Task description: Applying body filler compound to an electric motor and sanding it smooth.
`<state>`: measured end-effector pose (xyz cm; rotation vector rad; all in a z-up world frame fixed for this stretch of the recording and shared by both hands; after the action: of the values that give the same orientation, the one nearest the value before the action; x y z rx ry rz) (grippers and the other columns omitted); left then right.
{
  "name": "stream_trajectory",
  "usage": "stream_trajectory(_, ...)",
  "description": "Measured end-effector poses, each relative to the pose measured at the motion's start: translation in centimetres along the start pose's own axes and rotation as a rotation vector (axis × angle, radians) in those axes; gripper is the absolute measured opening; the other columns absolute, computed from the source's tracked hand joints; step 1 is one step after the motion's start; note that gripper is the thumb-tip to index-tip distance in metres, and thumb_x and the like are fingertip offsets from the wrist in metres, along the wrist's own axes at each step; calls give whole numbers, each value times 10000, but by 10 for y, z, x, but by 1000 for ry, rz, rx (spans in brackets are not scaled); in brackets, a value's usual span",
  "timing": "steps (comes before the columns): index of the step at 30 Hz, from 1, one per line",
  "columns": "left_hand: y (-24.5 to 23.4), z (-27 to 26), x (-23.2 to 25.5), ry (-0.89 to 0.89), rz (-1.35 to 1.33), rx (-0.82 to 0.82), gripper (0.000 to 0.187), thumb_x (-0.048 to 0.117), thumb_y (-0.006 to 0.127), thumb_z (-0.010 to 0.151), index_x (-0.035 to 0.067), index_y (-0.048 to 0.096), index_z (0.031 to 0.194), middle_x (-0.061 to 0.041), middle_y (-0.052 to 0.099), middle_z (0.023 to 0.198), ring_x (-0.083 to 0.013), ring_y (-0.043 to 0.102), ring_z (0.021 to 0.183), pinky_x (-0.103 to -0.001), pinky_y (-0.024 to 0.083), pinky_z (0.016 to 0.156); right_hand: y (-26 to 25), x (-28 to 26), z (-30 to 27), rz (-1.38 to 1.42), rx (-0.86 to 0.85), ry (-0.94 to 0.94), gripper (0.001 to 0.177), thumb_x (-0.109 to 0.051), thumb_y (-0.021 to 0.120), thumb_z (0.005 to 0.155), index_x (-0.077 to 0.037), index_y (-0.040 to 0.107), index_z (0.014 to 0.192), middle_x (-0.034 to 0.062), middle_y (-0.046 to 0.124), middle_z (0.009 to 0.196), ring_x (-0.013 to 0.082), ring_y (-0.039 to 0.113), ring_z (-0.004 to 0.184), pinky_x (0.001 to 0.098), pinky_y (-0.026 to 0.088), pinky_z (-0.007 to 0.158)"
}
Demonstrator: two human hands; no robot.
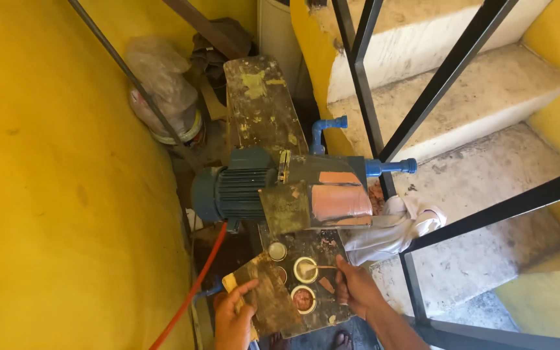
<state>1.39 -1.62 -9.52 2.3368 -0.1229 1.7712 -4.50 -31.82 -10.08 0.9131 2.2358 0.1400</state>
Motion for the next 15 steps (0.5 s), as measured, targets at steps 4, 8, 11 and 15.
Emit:
stream_trajectory(4,3,-6,-9,-173,-176,39,495,-96,527,786,-25,719,1237,-191,721,1188,-264,687,1069,-364,547,938,3,-7,-4,-18,-7,33,542,-468,574,995,-85,464,629,52,350,448,198,309,360,357,256,380)
stream_trajectory(8,12,-14,21,-86,39,98,480,-117,567,797,-41,730,1242,-204,624,1126,-219,661,1021,-309,564,915,1,-9,-9,-49,-27,54,545,-471,577,1000,-83,470,632,58,361,454,197,320,374,354,264,394)
stream_trajectory(11,21,-20,39,-199,-152,88,457,-110,517,817,-59,707,1230,-153,727,1135,-181,720,992,-291,581,886,0,-10,-11,-48,-71,72,540,-465,570,1000,-88,467,627,55,361,453,195,317,381,359,282,406)
stream_trajectory(15,25,-28,40,-190,-182,107,449,-108,517,831,-57,706,1236,-159,750,1127,-179,703,965,-289,561,861,-1,-11,-16,-19,-169,104,573,-496,545,998,-95,444,601,45,346,439,184,297,380,356,290,409)
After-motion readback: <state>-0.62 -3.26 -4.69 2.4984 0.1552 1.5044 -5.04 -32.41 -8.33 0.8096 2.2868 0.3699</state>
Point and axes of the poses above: each hand's wrist, its own z-axis towards the middle knuckle, its own y-axis out of the palm, x = y × z, the point moved 2 cm from there along z, towards the middle knuckle
